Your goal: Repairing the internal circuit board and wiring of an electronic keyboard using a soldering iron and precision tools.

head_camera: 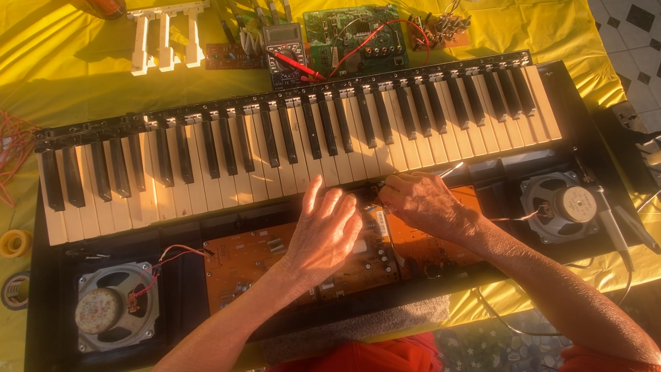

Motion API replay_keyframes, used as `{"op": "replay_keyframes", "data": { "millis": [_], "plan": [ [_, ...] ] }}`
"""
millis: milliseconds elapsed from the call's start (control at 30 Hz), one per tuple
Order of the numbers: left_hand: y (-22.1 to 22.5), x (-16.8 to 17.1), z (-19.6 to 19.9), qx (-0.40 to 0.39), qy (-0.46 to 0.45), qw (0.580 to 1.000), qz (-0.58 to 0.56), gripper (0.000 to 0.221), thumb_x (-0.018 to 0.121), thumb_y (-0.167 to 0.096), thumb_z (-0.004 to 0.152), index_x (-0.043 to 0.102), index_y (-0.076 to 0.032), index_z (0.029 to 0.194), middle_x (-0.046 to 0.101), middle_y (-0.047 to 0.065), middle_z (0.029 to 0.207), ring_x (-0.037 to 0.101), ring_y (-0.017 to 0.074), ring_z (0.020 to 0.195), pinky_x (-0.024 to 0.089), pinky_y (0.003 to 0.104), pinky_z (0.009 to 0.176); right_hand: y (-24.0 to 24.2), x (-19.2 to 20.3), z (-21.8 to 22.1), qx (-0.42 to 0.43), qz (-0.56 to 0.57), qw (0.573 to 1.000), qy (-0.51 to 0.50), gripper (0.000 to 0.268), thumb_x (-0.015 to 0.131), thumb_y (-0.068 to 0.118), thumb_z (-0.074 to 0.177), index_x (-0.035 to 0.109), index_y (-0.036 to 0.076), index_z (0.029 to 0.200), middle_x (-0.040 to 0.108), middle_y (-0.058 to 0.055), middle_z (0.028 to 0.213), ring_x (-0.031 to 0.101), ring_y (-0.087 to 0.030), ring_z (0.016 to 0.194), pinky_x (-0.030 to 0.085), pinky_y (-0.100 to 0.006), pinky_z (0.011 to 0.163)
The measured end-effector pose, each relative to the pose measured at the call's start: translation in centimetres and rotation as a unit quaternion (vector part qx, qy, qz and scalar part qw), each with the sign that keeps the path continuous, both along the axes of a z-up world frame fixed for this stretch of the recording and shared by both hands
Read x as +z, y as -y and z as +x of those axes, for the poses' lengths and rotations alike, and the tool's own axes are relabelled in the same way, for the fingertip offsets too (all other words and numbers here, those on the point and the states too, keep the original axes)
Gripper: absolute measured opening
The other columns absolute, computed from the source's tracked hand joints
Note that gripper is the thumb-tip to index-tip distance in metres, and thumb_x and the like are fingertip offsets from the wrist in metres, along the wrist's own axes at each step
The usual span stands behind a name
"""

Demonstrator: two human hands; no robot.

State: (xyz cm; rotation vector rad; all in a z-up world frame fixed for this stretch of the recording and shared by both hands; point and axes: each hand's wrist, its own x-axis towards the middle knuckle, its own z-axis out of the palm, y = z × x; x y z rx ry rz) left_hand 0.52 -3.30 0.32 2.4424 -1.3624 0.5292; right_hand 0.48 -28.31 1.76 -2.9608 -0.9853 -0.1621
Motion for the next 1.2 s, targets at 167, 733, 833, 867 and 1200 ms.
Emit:
{"op": "replay_keyframes", "data": {
  "millis": [167, 733, 833, 867, 1200],
  "plan": [
    [0.0, -0.6, 0.3, 0.0, 0.008, 1.0, 0.014, 0.009, 0.073, -0.007, 0.082, 0.069, -0.003, 0.089, 0.055, 0.016, 0.107, 0.054, 0.0349, 0.111, 0.02, 0.072, 0.117, 0.4, -0.4, -0.3, 0.009, 0.005, 1.0, 0.029, 0.009, 0.072, 0.019, 0.09, 0.064, 0.014, 0.088, 0.065, -0.001, 0.079, 0.073, -0.019, 0.07, 0.062, -0.032, 0.061],
    [-0.1, -1.1, 0.0, 0.01, -0.01, 1.0, 0.001, 0.008, 0.077, -0.009, 0.084, 0.07, -0.006, 0.086, 0.058, 0.012, 0.104, 0.054, 0.0307, 0.113, 0.014, 0.067, 0.122, -0.8, -0.6, -1.4, -0.058, -0.06, 0.996, 0.007, 0.008, 0.07, 0.02, 0.088, 0.065, 0.017, 0.084, 0.058, 0.003, 0.074, 0.068, -0.015, 0.066, 0.058, -0.031, 0.06],
    [-0.1, -1.1, 0.0, 0.012, -0.016, 1.0, 0.009, 0.008, 0.077, -0.01, 0.085, 0.07, -0.007, 0.086, 0.058, 0.012, 0.105, 0.054, 0.0301, 0.113, 0.013, 0.066, 0.123, -0.8, -0.7, -1.5, -0.096, -0.06, 0.993, -0.017, 0.01, 0.07, 0.025, 0.086, 0.064, 0.018, 0.084, 0.059, 0.004, 0.074, 0.069, -0.015, 0.066, 0.059, -0.034, 0.059],
    [-0.1, -0.9, -0.1, 0.015, -0.014, 1.0, 0.011, 0.008, 0.077, -0.01, 0.085, 0.07, -0.007, 0.086, 0.058, 0.012, 0.105, 0.054, 0.0301, 0.113, 0.013, 0.066, 0.123, -1.3, 0.2, -1.4, -0.093, -0.059, 0.994, -0.016, 0.01, 0.07, 0.025, 0.086, 0.064, 0.018, 0.084, 0.059, 0.004, 0.074, 0.069, -0.015, 0.066, 0.059, -0.034, 0.059],
    [-0.2, -0.9, -0.4, 0.019, -0.007, 1.0, 0.002, 0.013, 0.08, -0.011, 0.083, 0.068, -0.008, 0.085, 0.055, 0.011, 0.102, 0.056, 0.0295, 0.111, 0.015, 0.066, 0.124, -2.0, -0.4, -1.4, -0.128, -0.11, 0.983, -0.069, 0.015, 0.069, 0.022, 0.09, 0.06, 0.019, 0.078, 0.058, 0.003, 0.07, 0.065, -0.013, 0.063, 0.054, -0.027, 0.062]
  ]
}}
